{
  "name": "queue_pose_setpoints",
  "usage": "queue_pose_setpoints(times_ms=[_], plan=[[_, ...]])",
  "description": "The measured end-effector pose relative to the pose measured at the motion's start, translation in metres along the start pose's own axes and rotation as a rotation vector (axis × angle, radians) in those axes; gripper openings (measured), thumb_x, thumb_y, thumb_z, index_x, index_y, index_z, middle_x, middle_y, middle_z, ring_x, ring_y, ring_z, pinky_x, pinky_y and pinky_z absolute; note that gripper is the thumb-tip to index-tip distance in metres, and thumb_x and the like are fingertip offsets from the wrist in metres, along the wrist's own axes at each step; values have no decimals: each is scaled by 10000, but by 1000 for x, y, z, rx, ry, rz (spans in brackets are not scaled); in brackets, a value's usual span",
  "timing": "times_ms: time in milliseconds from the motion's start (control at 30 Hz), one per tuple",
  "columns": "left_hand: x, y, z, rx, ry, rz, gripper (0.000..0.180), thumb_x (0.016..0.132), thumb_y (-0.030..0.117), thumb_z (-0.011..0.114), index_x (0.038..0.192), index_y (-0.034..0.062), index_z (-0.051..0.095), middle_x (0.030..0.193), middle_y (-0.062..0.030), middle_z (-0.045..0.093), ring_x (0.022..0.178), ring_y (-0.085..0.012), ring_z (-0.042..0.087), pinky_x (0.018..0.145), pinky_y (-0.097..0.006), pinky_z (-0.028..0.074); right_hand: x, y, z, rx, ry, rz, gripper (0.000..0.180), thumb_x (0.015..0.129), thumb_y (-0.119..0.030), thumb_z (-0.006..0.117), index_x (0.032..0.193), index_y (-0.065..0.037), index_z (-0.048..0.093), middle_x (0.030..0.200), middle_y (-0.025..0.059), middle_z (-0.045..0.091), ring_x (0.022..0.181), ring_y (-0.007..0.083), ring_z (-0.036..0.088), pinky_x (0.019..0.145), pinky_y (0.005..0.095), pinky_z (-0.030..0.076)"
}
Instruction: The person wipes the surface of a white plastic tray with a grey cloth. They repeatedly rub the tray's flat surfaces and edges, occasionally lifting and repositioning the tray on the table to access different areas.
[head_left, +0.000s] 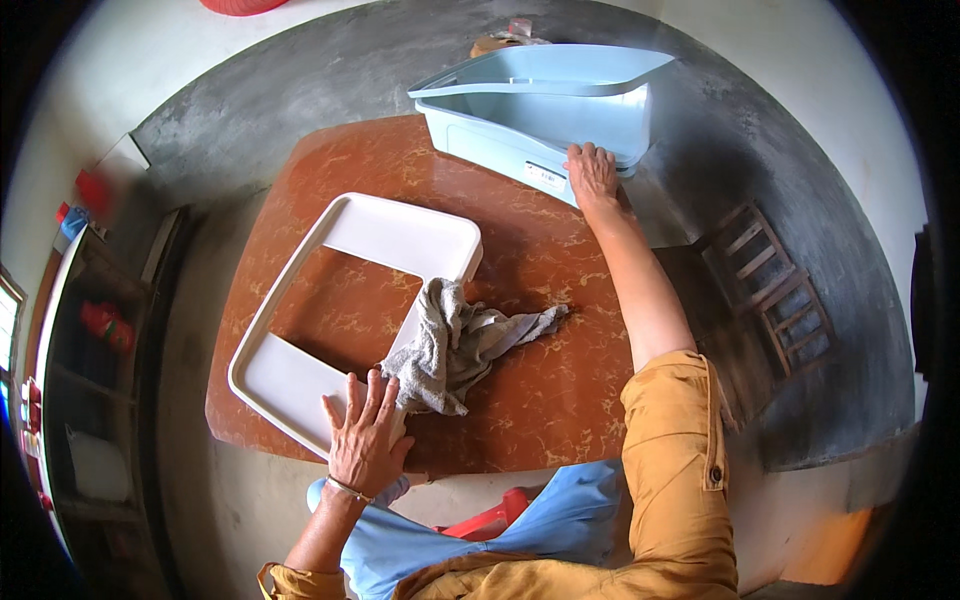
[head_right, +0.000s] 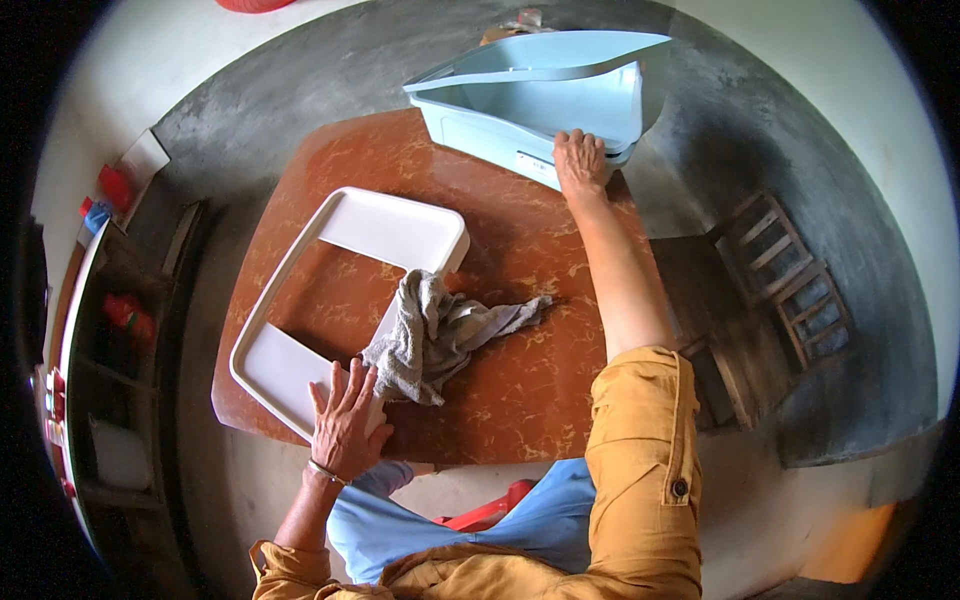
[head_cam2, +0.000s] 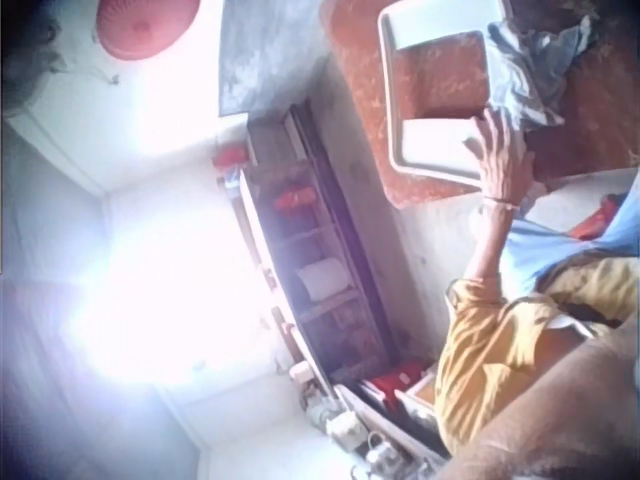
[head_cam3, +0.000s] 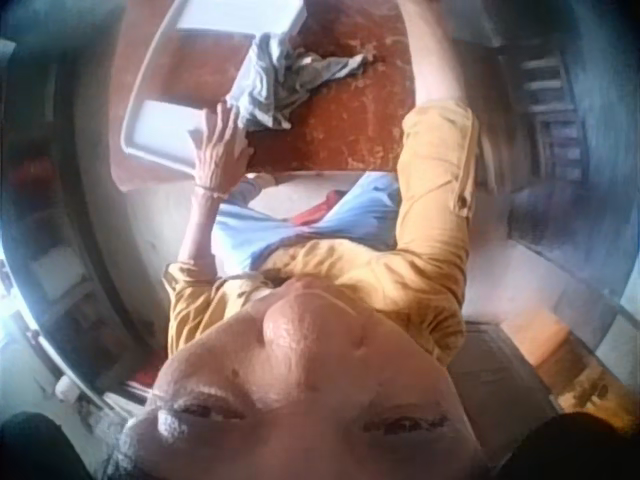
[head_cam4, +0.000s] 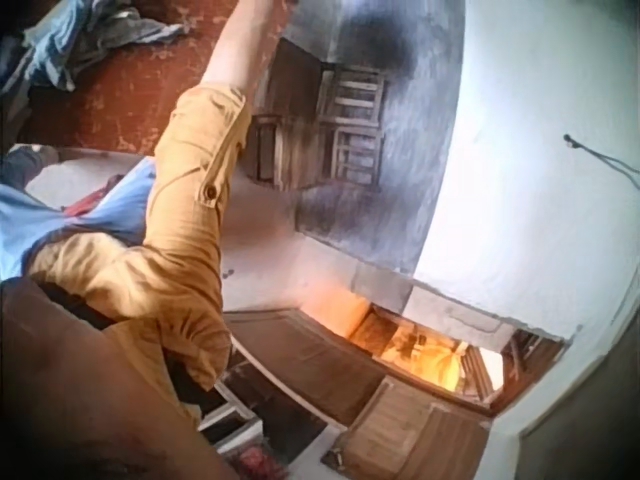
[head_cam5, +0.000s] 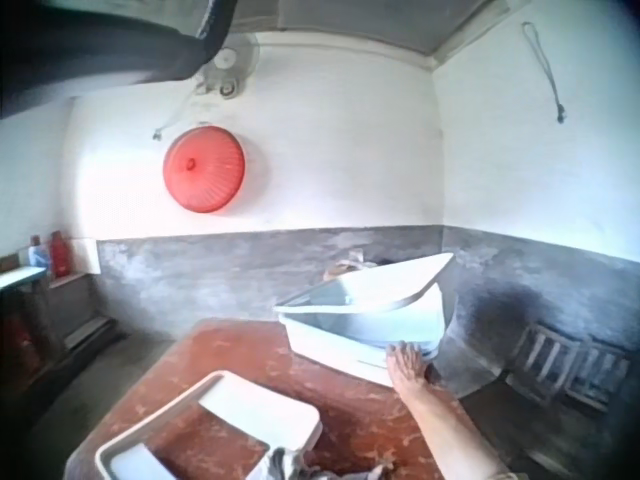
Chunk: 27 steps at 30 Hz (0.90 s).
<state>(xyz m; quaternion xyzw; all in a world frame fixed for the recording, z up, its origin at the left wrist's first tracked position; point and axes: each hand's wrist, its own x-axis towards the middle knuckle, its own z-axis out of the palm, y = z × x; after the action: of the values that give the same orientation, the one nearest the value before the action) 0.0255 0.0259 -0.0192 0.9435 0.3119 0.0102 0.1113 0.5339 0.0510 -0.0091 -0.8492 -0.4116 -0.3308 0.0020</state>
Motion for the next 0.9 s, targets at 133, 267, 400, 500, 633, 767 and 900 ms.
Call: queue_pose_setpoints(times_ms=[133, 267, 400, 500, 633, 767, 900], plan=[[-4, -4, 2, 2, 18, 11, 915, 691, 216, 765, 1486, 113, 324, 1558, -164, 258, 1440, -420, 192, 1095, -696, 130, -16, -23, -29, 109, 129, 77, 406, 838, -296, 703, 1140, -48, 594, 1179, 162, 536, 1119, 275, 497, 941, 440, 371], [3, -7, 0, 48, 60, 82, 906, 703, 250, 771, 1481, 137, 321, 1531, -138, 288, 1407, -409, 250, 1048, -723, 207, -100, -84, -80, 759, 231, -206, 622, 919, -609, 470, 1295, -118, 537, 1340, 213, 421, 1178, 355, 456, 987, 529, 347], [3, -22, 5, 76, 54, 135, 909, 710, 268, 773, 1481, 127, 313, 1538, -146, 279, 1408, -419, 250, 1045, -719, 219, -203, -154, -151, 1049, 94, -874, 687, 833, -626, 569, 1405, -267, 439, 1361, 84, 439, 1293, 288, 390, 1079, 557, 266], [-1, -25, 12, 107, 105, 159, 885, 731, 287, 758, 1460, 48, 316, 1541, -177, 268, 1429, -376, 240, 1101, -644, 226, -226, -184, -162, 877, 92, -846, 491, 900, -376, 586, 1360, -266, 453, 1319, 30, 464, 1298, 228, 395, 1111, 628, 179], [-2, -33, 17, 126, 90, 193, 827, 792, 301, 715, 1456, 13, 315, 1528, -209, 284, 1441, -349, 234, 1159, -551, 183, -196, -181, -103, 760, 131, -785, 369, 925, -156, 538, 1279, -253, 503, 1203, 4, 538, 1226, 178, 483, 1130, 558, 182], [-5, -35, 12, 127, 73, 210, 801, 793, 278, 713, 1450, 21, 335, 1525, -202, 295, 1440, -342, 242, 1163, -547, 180, -161, -146, -95, 841, 98, -649, 263, 899, -124, 611, 1150, -200, 628, 1195, -6, 587, 1169, 177, 522, 1094, 509, 268], [-2, -41, 14, 69, 80, 201, 811, 756, 204, 727, 1448, 29, 342, 1531, -208, 287, 1449, -357, 211, 1163, -571, 156, -192, -170, -110, 928, 128, -516, 195, 984, -190, 504, 1039, -146, 686, 1052, 23, 652, 1062, 182, 565, 991, 453, 324]])
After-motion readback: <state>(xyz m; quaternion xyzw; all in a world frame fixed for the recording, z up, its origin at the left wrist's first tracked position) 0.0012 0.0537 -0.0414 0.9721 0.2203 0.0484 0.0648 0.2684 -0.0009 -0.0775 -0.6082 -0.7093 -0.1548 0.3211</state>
